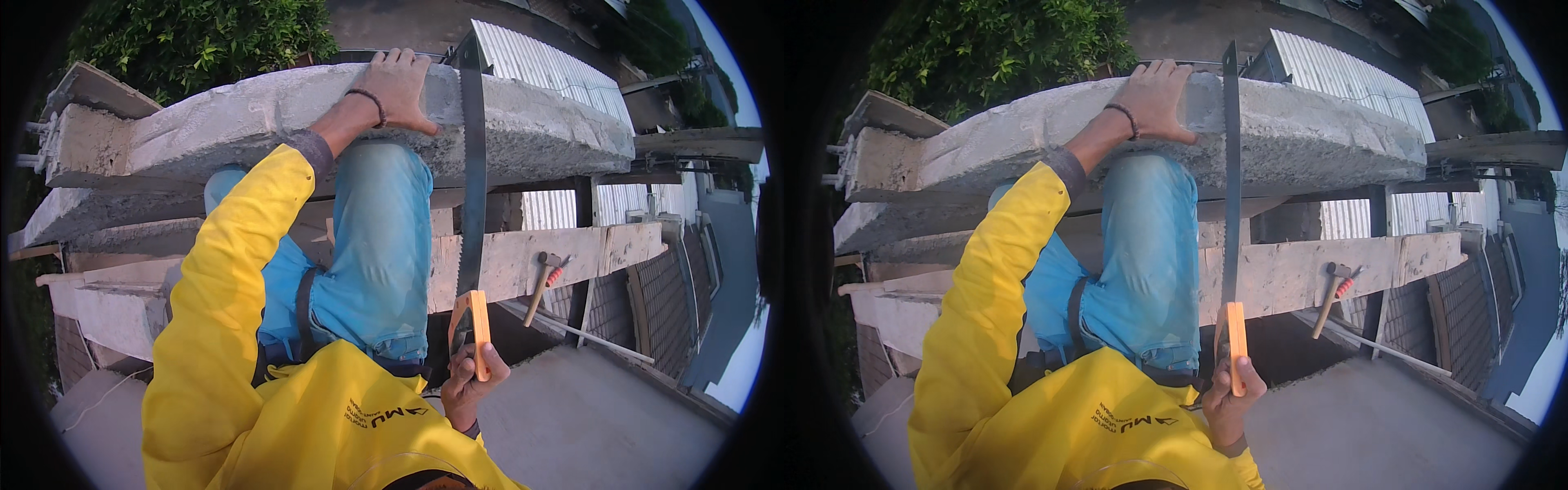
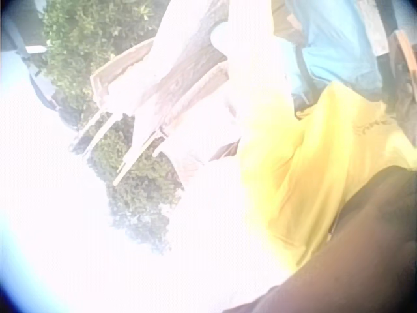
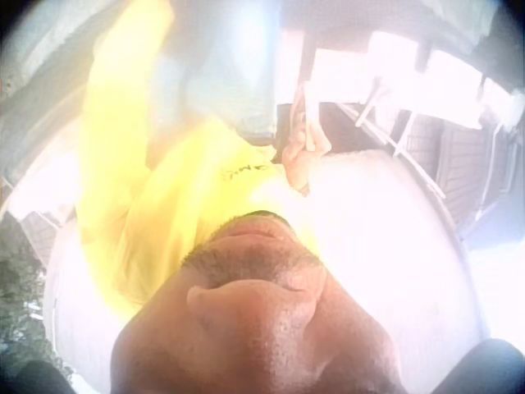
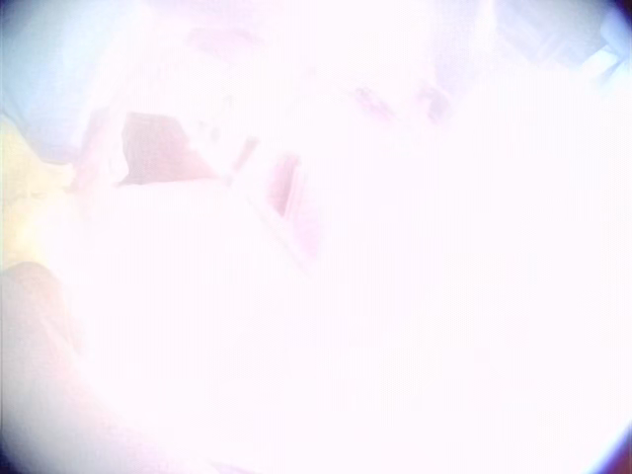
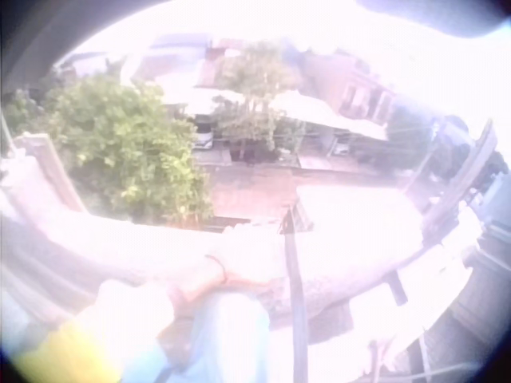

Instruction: The person uses a hand saw to cut a concrete block resting on a wooden plank, then uses a hammer and chisel to split the block along the cut. The person removes the cut piece and continues sawing another section of the block.

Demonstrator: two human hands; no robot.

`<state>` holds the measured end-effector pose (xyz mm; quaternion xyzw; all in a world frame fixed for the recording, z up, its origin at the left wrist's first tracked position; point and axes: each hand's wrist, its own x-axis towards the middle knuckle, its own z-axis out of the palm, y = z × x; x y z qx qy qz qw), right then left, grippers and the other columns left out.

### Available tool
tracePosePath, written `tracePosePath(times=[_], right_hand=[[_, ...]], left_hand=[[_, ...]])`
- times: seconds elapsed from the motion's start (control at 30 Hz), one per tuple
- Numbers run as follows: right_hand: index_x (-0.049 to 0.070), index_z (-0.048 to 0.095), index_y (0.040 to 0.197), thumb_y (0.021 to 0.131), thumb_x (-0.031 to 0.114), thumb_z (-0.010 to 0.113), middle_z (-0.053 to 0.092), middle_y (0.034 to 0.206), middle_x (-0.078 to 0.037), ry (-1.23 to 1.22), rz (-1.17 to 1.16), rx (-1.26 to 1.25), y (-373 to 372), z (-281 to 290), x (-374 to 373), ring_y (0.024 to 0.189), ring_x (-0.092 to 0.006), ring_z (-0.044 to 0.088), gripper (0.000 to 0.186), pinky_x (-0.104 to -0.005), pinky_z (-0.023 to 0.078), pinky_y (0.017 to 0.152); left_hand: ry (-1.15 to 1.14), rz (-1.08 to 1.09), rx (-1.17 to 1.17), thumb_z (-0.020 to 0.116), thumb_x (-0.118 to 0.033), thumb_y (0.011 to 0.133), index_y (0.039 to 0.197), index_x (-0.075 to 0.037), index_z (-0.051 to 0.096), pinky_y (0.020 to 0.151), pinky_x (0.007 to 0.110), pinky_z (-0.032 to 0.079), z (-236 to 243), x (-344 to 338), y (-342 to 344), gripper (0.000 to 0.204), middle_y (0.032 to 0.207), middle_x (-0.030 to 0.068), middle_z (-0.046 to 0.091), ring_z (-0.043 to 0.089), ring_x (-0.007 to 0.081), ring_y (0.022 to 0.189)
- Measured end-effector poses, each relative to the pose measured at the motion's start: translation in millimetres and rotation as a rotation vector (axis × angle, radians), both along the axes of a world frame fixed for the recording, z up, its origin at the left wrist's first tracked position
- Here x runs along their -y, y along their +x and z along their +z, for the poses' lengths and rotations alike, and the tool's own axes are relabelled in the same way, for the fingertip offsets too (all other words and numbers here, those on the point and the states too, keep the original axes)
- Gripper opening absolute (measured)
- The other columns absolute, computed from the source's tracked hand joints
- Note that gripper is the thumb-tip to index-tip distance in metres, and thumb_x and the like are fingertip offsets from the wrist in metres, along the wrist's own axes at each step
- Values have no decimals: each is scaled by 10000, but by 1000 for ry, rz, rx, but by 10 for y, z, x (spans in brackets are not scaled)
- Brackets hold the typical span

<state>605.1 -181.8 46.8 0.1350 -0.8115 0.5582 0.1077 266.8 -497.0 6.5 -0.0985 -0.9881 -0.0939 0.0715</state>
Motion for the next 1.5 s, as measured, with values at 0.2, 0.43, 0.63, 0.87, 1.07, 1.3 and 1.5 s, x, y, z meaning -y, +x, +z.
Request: tracePosePath(times=[0.2, 0.43, 0.63, 0.87, 1.07, 1.3, 1.5], right_hand=[[33, 506, 1305, 1092, 134, 579, 673, 969, -153, 122, -101, -23, -1854, 159, 827, 787, -204, 665, 247, -338, 531, 728], [58, 458, 1336, 1119, 252, 546, 607, 895, -102, 56, -103, 167, -1631, -71, 408, 702, -143, 591, 304, -286, 486, 641], [131, 395, 1332, 1096, 433, 548, 472, 703, 2, -57, -90, 18, -452, 318, 248, 550, -36, 468, 413, -163, 406, 489], [40, 482, 1348, 1093, 199, 594, 603, 975, -103, 178, -48, -76, -2139, -171, 685, 758, -132, 582, 321, -269, 480, 679], [95, 389, 1371, 1125, 248, 519, 588, 899, -57, 180, -36, 103, -378, 132, -9, 675, -72, 544, 318, -203, 471, 634], [16, 505, 1301, 1084, 107, 596, 642, 907, -124, 105, -75, 28, -1936, 203, 815, 701, -186, 625, 252, -295, 518, 671], [32, 528, 1309, 1029, 52, 656, 704, 993, -205, 325, -61, -11, -1699, -95, 615, 796, -295, 731, 309, -341, 569, 723]], left_hand=[[28, 5, 21, 846, -746, 605, 1488, 2, 490, 1167, 480, 399, 73, 7, 24, 1211, 1418, 243, 559, 514, 398, 1374], [61, -12, 20, 839, -739, 610, 1491, -4, 478, 1172, 483, 393, 73, 52, 42, 1202, 1414, 213, 560, 515, 383, 1367], [57, 0, 92, 841, -700, 608, 1487, -7, 483, 1164, 474, 403, 51, 0, 16, 1175, 1367, 221, 572, 531, 376, 1329], [60, 5, -10, 839, -698, 611, 1497, -5, 477, 1166, 479, 404, 99, 31, 60, 1182, 1429, 234, 555, 513, 379, 1374], [30, 15, 36, 838, -709, 620, 1486, -11, 494, 1165, 459, 412, -18, 22, 21, 1164, 1452, 228, 548, 512, 366, 1386], [-17, 33, 29, 832, -712, 638, 1484, -11, 495, 1160, 454, 421, 43, -8, 17, 1149, 1422, 222, 563, 525, 368, 1368], [38, 7, 21, 827, -731, 630, 1489, -5, 493, 1150, 464, 431, 60, 26, 42, 1173, 1439, 215, 560, 532, 370, 1360]])
